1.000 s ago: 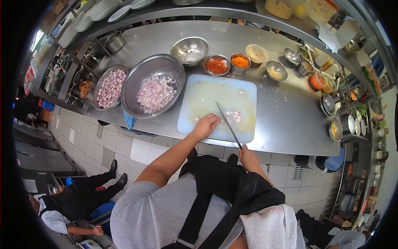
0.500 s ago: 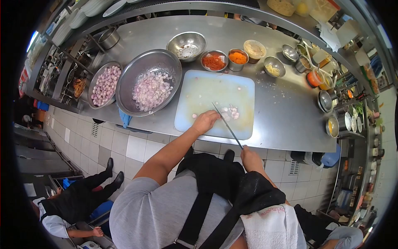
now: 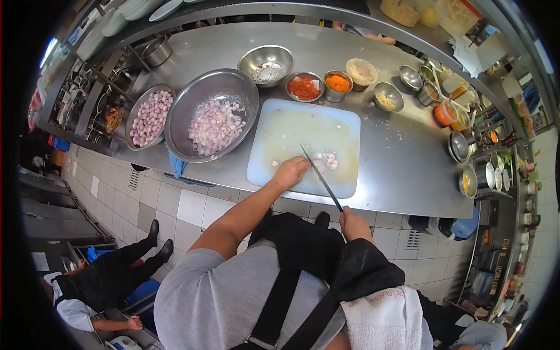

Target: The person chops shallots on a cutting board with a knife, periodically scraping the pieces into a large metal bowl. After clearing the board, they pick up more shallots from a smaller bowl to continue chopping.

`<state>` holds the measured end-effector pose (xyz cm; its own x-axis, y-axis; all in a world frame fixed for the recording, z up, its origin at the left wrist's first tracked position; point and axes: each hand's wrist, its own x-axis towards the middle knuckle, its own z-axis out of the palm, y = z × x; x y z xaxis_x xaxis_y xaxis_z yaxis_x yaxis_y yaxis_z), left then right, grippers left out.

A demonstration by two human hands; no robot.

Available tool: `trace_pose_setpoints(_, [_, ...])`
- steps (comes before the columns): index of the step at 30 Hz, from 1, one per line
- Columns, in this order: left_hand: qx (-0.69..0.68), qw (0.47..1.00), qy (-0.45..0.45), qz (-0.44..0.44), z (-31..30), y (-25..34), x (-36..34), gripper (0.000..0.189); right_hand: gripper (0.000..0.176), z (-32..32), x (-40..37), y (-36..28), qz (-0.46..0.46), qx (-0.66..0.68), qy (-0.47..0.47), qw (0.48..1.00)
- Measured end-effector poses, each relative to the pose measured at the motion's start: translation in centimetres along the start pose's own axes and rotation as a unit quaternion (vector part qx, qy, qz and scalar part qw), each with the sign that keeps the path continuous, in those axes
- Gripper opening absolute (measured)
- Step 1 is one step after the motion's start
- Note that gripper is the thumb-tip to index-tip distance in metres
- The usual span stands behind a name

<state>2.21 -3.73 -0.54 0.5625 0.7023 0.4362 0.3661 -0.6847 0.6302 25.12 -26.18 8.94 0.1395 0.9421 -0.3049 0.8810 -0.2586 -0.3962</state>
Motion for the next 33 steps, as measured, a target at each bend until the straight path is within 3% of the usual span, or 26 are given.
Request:
trace_pose_setpoints(3, [0.001,1.0,0.009,0.012,0.0,0.1,0.0,0.01,0.027,2.9,0.8,1.3,-0.01,0.027,0.007,1.0])
trace_pose_setpoints(9, [0.0,1.0,0.011,0.005,0.3,-0.4,-0.3,0.01,0.029,-0.9,-0.5,-0.2,0.016,-0.005,-0.029,0.999])
trace_pose_setpoints(13, [0.008,1.0,0.024,0.013,0.5,0.0,-0.5,0.009,0.025,2.9,1.1,1.7,0.004,0.015,-0.008,1.0])
trace_pose_setpoints(18, [0.0,1.0,0.022,0.015,0.3,-0.4,-0.2,0.01,0.022,-1.2,-0.4,-0.1,0.007,0.032,-0.016,0.999])
trace_pose_setpoints(26, [0.001,0.999,0.036,0.021,0.6,-0.3,-0.3,0.009,0.022,-0.8,-2.2,1.5,0.031,0.018,-0.047,0.998])
trace_pose_setpoints(33, [0.0,1.0,0.025,0.006,0.0,0.2,-0.3,0.011,0.023,2.8,3.3,1.8,-0.04,0.051,-0.003,0.998])
